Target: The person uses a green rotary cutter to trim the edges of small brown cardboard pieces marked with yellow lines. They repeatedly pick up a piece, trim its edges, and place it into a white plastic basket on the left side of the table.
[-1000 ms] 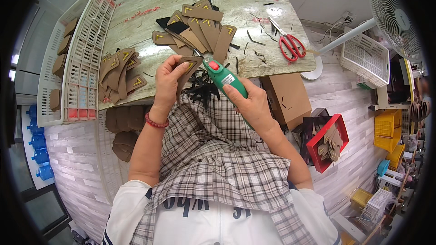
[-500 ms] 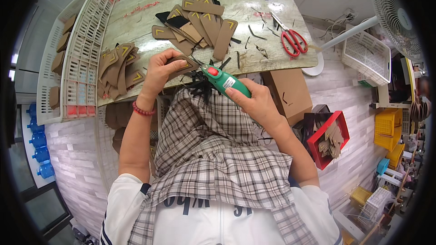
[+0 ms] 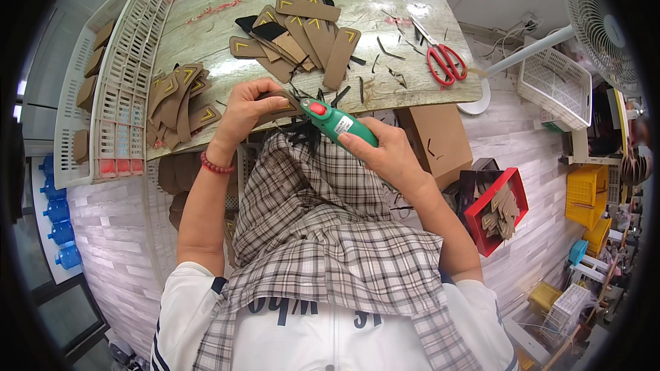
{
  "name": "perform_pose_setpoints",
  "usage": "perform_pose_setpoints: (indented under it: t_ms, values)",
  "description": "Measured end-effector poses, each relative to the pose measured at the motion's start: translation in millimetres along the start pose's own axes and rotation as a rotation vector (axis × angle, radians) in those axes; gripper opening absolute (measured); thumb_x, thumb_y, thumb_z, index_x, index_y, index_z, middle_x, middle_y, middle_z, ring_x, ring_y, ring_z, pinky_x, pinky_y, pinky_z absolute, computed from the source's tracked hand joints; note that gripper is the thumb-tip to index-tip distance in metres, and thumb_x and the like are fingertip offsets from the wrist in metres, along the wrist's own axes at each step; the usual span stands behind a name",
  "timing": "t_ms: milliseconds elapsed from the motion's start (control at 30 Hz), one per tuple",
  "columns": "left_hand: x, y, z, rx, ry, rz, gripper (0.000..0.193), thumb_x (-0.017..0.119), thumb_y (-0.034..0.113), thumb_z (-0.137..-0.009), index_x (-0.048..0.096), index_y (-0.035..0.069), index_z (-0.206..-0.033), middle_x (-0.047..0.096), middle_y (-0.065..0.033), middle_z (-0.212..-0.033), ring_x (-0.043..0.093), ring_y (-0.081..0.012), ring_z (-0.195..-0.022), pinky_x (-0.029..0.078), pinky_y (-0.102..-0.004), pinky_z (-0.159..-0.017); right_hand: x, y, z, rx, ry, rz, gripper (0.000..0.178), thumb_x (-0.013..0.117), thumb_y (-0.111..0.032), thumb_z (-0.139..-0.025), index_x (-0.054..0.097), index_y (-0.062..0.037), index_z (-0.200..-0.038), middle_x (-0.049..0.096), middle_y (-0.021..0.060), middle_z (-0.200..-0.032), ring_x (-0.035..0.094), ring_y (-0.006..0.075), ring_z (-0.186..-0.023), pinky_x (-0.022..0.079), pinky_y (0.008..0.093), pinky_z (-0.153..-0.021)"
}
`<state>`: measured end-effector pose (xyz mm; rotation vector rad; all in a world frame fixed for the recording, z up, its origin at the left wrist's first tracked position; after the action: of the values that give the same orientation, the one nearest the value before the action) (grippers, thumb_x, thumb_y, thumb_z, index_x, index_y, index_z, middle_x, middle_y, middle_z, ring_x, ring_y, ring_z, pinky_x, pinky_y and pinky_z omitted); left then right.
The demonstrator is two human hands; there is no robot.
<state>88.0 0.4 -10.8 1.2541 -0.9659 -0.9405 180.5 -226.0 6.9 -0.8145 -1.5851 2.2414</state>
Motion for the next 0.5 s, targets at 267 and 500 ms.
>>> perform_pose_setpoints:
  t_ms: [267,500]
  values:
    - [-10,-4,7,-0.037,-0.017,-0.111,0.007,0.068,0.006,-0.084,0.063,0.002,-0.081,0.058,0.0051,-0.075,0.05,-0.0021,-0.07,0.041,-0.0184,-0.064,18,0,-15,-0.007,-0.03,0.003,0.039,0.068,-0.036,-0.086,0.065,0.0003,-0.1,0.06,0.0064,-0.07,0.053,0.0097,-0.06,0.044,0.0274,-0.055]
    - [-105,47,30,-0.1,0.181,-0.402,0.01,0.069,0.009,-0.08,0.068,0.0,-0.085,0.06,0.0045,-0.074,0.052,-0.0031,-0.067,0.043,-0.0205,-0.06,27,-2,-18,-0.006,-0.023,-0.024,0.04,0.067,-0.035,-0.087,0.065,-0.0004,-0.106,0.061,0.0056,-0.072,0.053,0.0091,-0.056,0.043,0.0264,-0.051]
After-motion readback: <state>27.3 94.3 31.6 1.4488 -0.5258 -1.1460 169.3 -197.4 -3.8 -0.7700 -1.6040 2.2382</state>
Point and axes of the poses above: each hand's wrist, its own z-axis away from the middle knuckle, its own x-axis out of the palm, y = z × x, the point moved 6 cm from there along -z, towards the middle knuckle
